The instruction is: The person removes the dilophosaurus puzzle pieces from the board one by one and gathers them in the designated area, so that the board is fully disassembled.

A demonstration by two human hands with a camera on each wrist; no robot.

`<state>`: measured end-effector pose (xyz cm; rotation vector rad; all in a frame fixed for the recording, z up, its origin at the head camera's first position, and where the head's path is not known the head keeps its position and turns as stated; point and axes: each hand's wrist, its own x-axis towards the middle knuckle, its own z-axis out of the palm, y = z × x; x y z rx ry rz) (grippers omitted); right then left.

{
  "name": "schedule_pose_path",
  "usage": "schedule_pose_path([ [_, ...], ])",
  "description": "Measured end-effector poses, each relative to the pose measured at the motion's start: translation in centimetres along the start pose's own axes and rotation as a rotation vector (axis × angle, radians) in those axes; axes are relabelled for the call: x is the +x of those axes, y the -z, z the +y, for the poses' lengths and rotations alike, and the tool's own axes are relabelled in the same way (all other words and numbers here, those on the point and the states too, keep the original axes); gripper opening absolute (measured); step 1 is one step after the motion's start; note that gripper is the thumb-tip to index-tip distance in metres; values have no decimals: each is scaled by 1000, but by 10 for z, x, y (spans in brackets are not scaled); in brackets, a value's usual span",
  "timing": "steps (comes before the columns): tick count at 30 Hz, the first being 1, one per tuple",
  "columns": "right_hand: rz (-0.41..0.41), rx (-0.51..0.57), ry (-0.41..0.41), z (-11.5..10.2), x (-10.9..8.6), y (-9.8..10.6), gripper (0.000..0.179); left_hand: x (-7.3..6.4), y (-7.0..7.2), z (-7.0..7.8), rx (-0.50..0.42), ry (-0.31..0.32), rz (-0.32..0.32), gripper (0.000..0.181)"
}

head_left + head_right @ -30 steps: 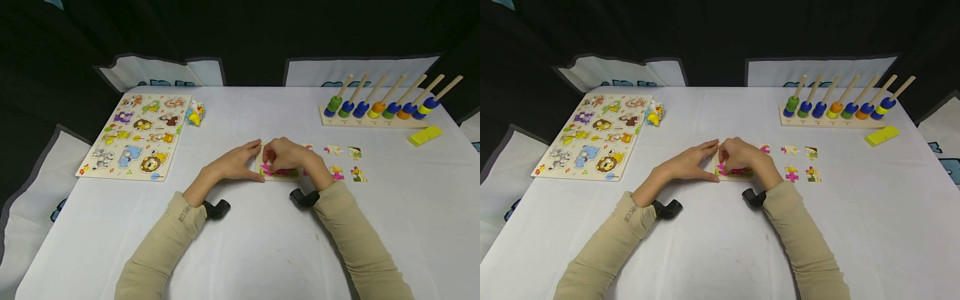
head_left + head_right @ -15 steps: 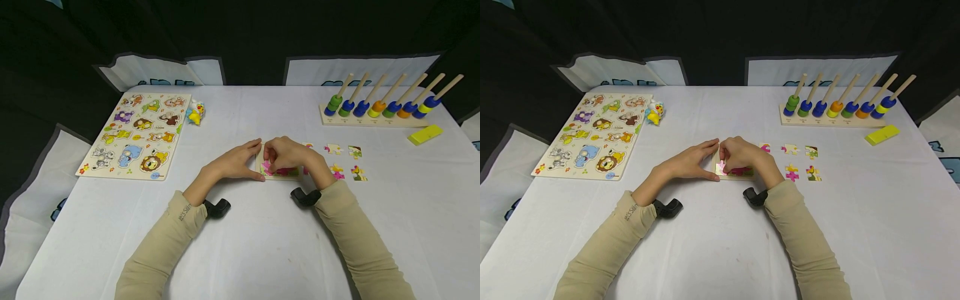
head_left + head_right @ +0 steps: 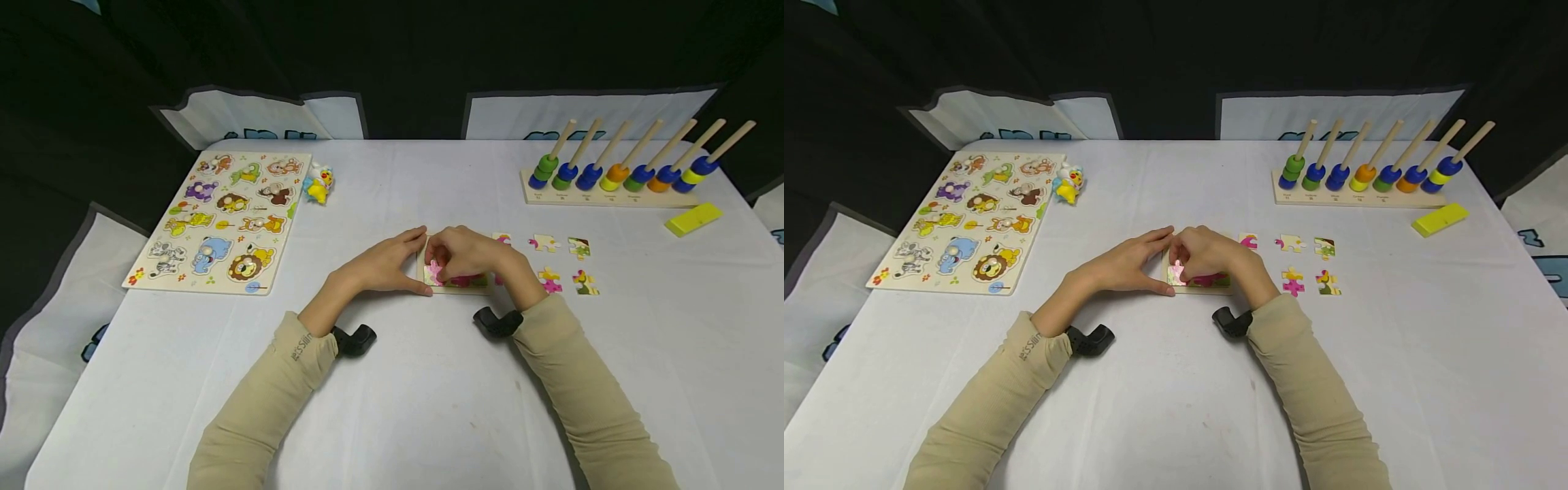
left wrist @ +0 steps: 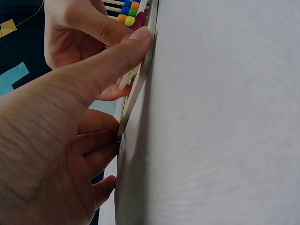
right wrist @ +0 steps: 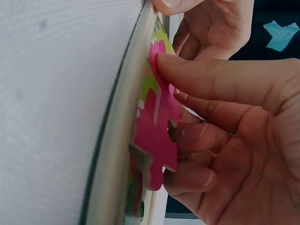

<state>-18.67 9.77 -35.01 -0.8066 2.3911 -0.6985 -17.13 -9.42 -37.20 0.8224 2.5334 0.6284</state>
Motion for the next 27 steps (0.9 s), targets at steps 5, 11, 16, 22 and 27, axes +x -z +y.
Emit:
schedule_pose_path([
  [5, 14, -14, 25, 0, 0, 0, 21, 0, 0, 0, 2, -5, 0, 100],
  [11, 59, -24, 14, 1, 0, -1, 21, 0, 0, 0, 1, -5, 0, 100],
  [16, 79, -14, 21, 0, 0, -1, 21, 1, 0, 0, 5, -4, -4, 101],
  [22, 84, -1, 36, -1, -1, 0, 21, 1, 0, 0, 5, -8, 1, 101],
  [27, 95, 17, 40, 0, -1, 0, 19, 1, 0, 0, 2, -7, 2, 101],
])
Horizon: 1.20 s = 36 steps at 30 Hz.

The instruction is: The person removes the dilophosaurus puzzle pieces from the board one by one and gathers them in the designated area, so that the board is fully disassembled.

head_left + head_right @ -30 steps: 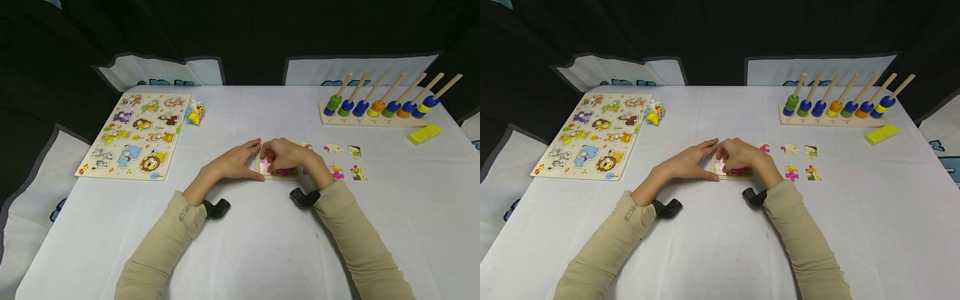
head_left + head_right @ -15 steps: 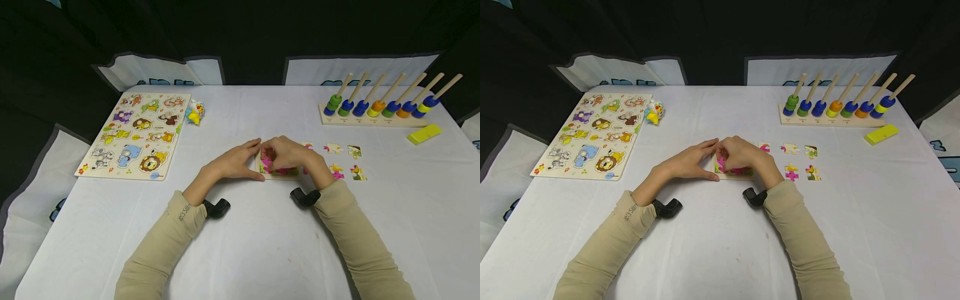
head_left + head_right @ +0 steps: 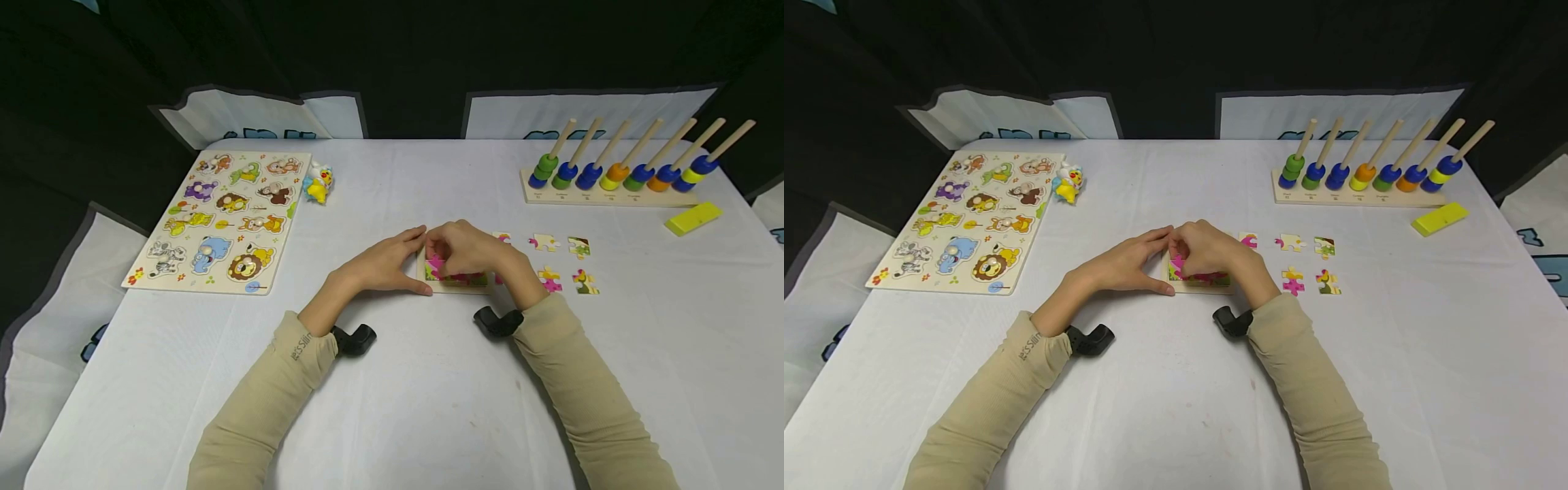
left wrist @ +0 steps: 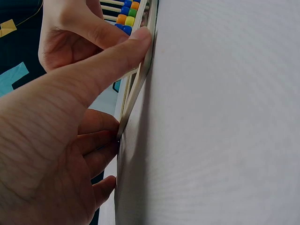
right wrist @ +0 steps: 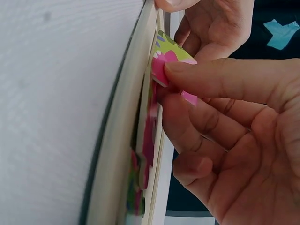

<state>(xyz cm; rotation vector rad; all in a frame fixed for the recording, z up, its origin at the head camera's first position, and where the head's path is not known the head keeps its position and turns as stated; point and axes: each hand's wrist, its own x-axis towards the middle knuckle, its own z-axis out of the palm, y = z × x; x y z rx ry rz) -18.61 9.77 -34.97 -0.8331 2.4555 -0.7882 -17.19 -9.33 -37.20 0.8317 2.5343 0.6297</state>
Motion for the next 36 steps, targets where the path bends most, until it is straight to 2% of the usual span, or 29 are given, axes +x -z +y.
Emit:
schedule_pose_path([
  [9, -5, 9, 9, -1, -1, 0, 20, 0, 0, -1, 3, -6, -3, 102],
  [22, -45, 73, -39, 2, -1, 1, 18, 0, 0, 0, 5, 9, -11, 102],
  [25, -47, 60, -21, 3, -2, 2, 13, 0, 0, 0, 2, 5, -7, 102],
  [30, -55, 68, 23, 6, -3, 4, 25, 0, 0, 0, -4, 1, -6, 101],
  [36, -64, 91, 48, 7, -4, 8, 27, 0, 0, 0, -2, 9, -9, 102],
])
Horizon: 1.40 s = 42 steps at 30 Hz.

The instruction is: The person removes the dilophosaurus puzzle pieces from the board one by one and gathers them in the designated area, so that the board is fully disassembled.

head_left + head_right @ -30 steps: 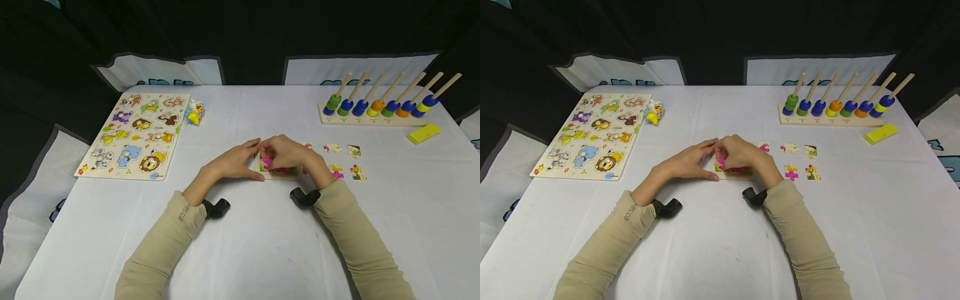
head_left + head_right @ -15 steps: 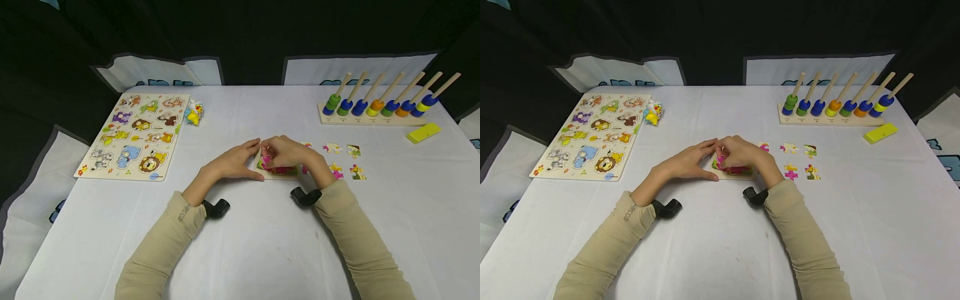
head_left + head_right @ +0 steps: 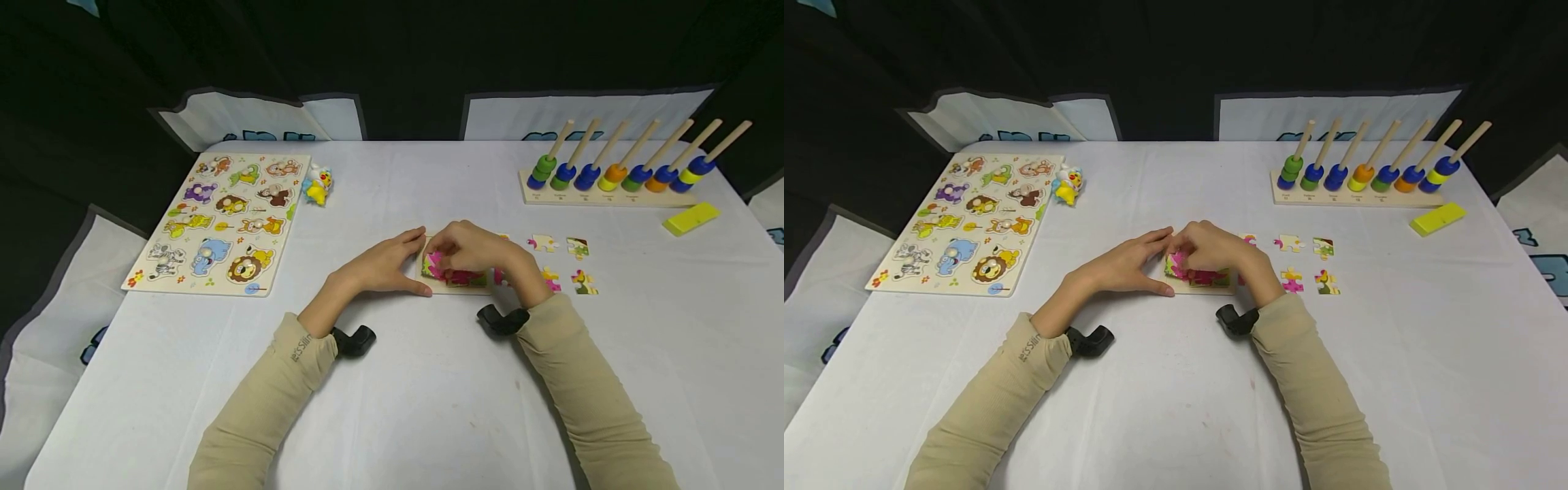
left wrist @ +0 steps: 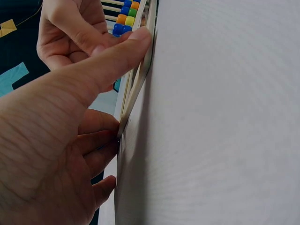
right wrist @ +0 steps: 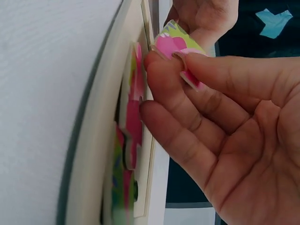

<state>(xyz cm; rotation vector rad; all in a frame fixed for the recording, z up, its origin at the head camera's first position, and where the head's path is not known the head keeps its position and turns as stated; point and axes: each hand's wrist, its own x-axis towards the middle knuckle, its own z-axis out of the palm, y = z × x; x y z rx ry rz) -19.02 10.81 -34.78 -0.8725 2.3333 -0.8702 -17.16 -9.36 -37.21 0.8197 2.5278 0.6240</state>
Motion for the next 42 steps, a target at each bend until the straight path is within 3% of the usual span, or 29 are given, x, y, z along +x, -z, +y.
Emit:
schedule_pose_path([
  [12, 81, 67, -14, 0, -7, 2, 15, 0, -2, 0, -3, -4, -4, 101],
  [30, 284, 164, -9, 11, -43, 10, 6, -2, -1, -1, 2, 6, 7, 100],
  [42, 274, 314, 45, 11, -72, 15, 9, -1, -1, 0, 1, -1, 8, 100],
])
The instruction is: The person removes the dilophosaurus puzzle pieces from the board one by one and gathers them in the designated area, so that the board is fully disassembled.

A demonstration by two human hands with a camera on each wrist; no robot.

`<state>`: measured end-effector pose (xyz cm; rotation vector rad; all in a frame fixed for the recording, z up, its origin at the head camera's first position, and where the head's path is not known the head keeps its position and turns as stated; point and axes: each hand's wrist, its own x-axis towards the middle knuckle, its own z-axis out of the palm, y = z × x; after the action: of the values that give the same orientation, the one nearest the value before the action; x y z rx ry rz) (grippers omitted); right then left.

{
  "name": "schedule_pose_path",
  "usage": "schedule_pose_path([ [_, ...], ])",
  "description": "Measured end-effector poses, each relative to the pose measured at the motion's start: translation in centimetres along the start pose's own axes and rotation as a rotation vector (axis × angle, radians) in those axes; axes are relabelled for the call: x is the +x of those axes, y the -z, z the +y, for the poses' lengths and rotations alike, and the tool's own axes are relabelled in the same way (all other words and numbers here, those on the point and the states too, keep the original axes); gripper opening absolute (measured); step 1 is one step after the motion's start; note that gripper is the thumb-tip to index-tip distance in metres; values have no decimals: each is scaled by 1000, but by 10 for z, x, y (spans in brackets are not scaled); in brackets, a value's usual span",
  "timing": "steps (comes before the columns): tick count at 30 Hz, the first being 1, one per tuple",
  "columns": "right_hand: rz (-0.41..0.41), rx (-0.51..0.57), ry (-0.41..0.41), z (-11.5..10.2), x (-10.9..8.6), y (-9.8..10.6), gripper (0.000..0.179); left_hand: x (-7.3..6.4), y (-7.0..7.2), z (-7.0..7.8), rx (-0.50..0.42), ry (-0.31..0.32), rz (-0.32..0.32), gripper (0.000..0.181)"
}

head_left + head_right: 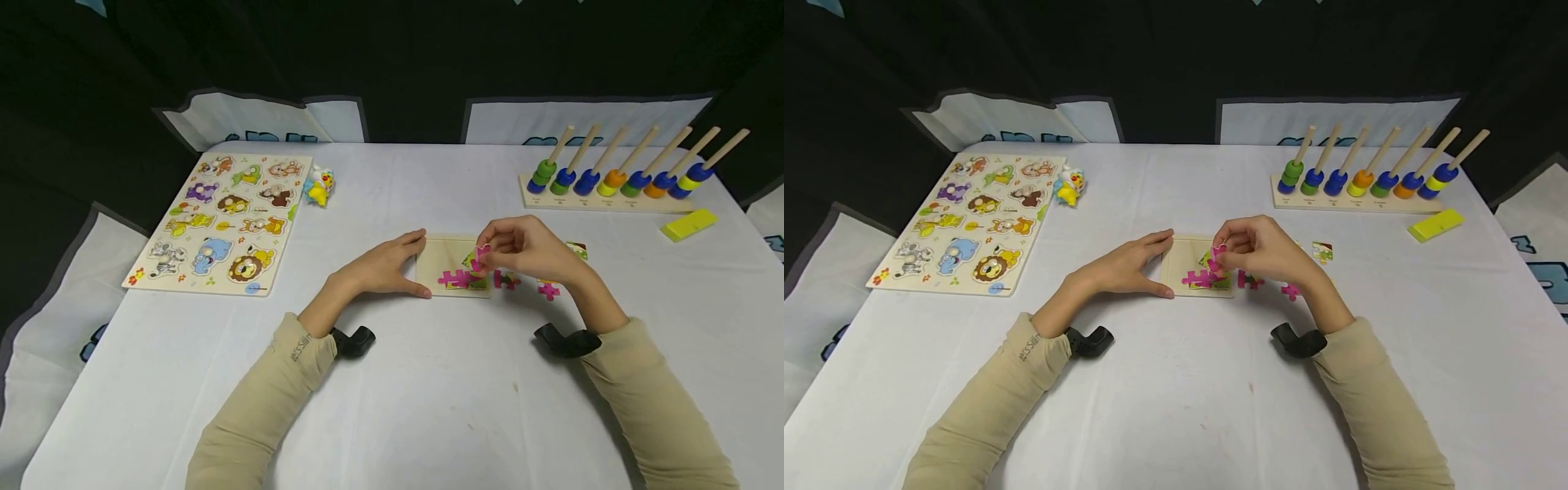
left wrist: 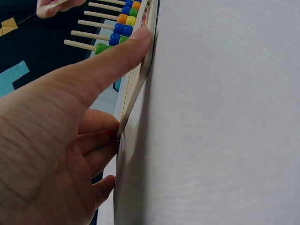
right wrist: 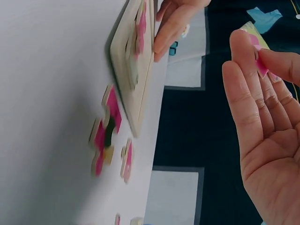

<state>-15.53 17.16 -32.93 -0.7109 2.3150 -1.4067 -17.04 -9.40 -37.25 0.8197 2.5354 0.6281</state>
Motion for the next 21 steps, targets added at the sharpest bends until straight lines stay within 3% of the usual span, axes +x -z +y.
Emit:
schedule_pose_path([
  [21, -58, -66, -58, 3, -39, 32, 15, 0, 0, 1, 1, 6, -9, 101],
])
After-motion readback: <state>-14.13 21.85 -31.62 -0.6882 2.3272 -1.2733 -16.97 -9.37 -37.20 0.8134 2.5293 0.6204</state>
